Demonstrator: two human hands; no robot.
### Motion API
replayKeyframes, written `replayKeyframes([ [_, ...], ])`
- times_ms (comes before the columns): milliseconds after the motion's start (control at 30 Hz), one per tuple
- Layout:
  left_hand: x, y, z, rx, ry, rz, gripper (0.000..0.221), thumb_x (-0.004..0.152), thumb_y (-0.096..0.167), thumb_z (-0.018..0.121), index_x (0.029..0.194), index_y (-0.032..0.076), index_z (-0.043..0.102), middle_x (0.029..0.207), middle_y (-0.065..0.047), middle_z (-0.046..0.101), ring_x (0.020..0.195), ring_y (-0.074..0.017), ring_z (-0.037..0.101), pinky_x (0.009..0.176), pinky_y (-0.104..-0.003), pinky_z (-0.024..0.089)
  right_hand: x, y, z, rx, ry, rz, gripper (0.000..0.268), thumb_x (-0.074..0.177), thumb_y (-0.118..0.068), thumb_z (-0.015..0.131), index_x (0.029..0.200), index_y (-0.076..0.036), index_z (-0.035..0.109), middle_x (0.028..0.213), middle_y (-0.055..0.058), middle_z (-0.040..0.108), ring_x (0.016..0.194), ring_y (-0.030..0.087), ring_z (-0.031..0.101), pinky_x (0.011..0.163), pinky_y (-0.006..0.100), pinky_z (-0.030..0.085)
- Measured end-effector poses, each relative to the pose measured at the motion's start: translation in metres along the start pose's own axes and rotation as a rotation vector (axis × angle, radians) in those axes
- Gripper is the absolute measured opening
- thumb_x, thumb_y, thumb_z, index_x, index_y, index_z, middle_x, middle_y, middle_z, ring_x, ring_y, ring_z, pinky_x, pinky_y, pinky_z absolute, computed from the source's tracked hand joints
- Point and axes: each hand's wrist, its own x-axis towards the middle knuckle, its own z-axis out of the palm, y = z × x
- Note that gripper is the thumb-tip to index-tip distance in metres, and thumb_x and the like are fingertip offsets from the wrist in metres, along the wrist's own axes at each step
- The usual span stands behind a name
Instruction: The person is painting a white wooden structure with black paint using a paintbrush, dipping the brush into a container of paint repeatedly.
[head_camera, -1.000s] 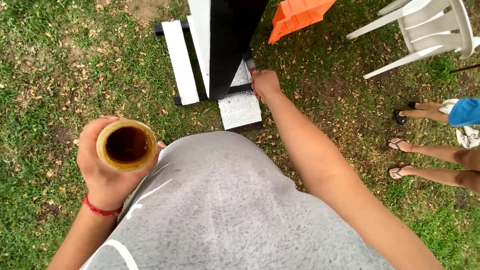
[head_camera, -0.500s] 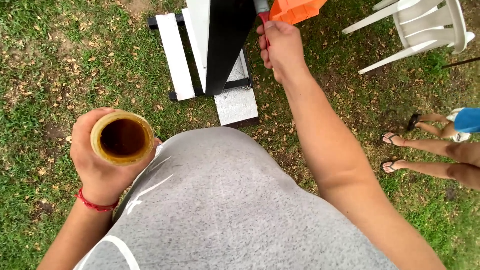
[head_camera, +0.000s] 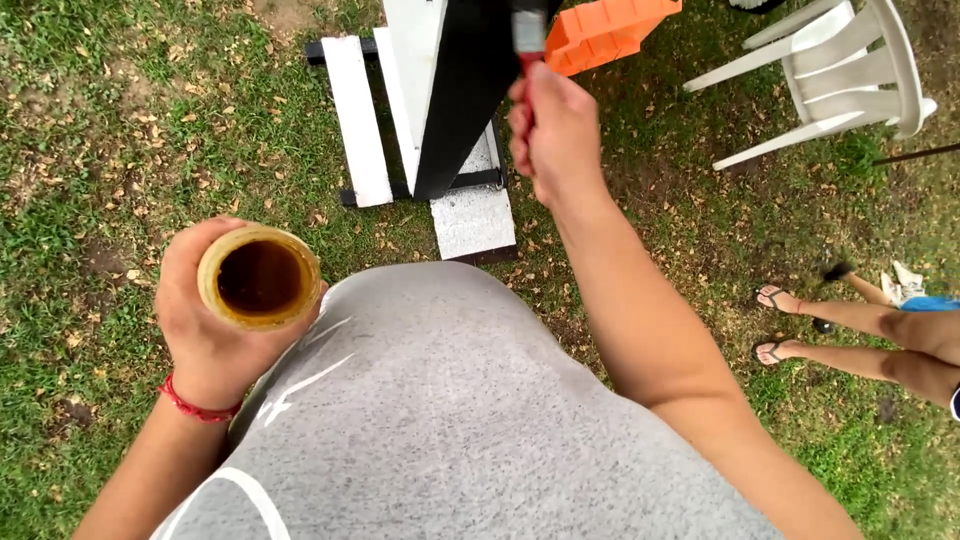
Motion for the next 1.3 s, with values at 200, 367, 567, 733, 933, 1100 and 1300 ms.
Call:
replayKeyframes([
  [200, -0.003, -0.006, -0.005, -0.032, 0.017, 0.013, 0.068, 0.075, 0.022, 0.09, 0.124, -0.007, 0.053, 0.122, -0.023, 0.058, 0.113, -0.0357, 0.059, 0.104, -0.046, 0.048, 0.043, 0.036, 0.022, -0.055, 0.049, 0.204, 0.033, 0.104, -0.033, 0.043, 0.084, -0.01, 0.056, 0.056, 0.0, 0.048, 0.038, 0.009, 0.036, 0.033, 0.024, 0.023],
  [367, -0.007, -0.008, -0.006, -0.018, 0.044, 0.004, 0.067, 0.077, 0.021, 0.091, 0.124, -0.007, 0.053, 0.12, -0.023, 0.058, 0.111, -0.0351, 0.06, 0.104, -0.045, 0.048, 0.067, 0.086, 0.017, -0.107, 0.082, 0.345, 0.033, 0.105, -0.03, 0.047, 0.082, -0.009, 0.059, 0.058, 0.001, 0.049, 0.04, 0.011, 0.038, 0.034, 0.025, 0.025],
  [567, -0.012, -0.003, -0.009, -0.015, 0.038, -0.009, 0.066, 0.076, 0.018, 0.09, 0.125, -0.006, 0.053, 0.119, -0.022, 0.06, 0.11, -0.034, 0.06, 0.103, -0.044, 0.048, 0.08, 0.164, -0.013, -0.35, 0.088, 0.536, 0.031, 0.105, -0.027, 0.048, 0.08, -0.011, 0.058, 0.062, 0.001, 0.051, 0.047, 0.013, 0.04, 0.04, 0.028, 0.028],
  [733, -0.017, -0.007, -0.005, -0.021, 0.022, -0.036, 0.067, 0.075, 0.02, 0.089, 0.124, -0.007, 0.053, 0.12, -0.023, 0.059, 0.111, -0.035, 0.059, 0.103, -0.045, 0.048, 0.051, 0.099, -0.007, -0.39, 0.108, 0.422, 0.023, 0.107, -0.026, 0.047, 0.098, -0.009, 0.061, 0.065, -0.001, 0.052, 0.047, 0.01, 0.042, 0.038, 0.026, 0.034],
  [933, -0.012, -0.003, -0.005, -0.025, -0.002, -0.049, 0.068, 0.073, 0.025, 0.089, 0.124, -0.004, 0.054, 0.121, -0.02, 0.06, 0.112, -0.0335, 0.06, 0.104, -0.045, 0.048, 0.001, -0.027, 0.0, -0.182, 0.104, 0.048, 0.022, 0.106, -0.02, 0.047, 0.094, -0.008, 0.062, 0.065, -0.002, 0.053, 0.045, 0.006, 0.039, 0.037, 0.021, 0.027],
  [1100, -0.013, -0.006, -0.005, -0.026, 0.01, -0.022, 0.069, 0.074, 0.022, 0.09, 0.126, -0.005, 0.053, 0.121, -0.022, 0.06, 0.111, -0.0339, 0.06, 0.103, -0.045, 0.048, -0.03, -0.021, -0.011, -0.093, 0.104, -0.368, 0.023, 0.104, -0.017, 0.044, 0.09, -0.007, 0.058, 0.061, 0.0, 0.053, 0.04, 0.007, 0.044, 0.03, 0.021, 0.029],
  [1300, -0.015, -0.005, -0.009, -0.003, 0.007, -0.03, 0.067, 0.074, 0.025, 0.09, 0.124, -0.004, 0.054, 0.119, -0.02, 0.061, 0.108, -0.0323, 0.061, 0.1, -0.043, 0.049, 0.008, 0.028, 0.027, -0.062, 0.074, -0.047, 0.028, 0.104, -0.023, 0.044, 0.094, -0.005, 0.063, 0.063, 0.003, 0.06, 0.039, 0.009, 0.047, 0.032, 0.022, 0.031],
])
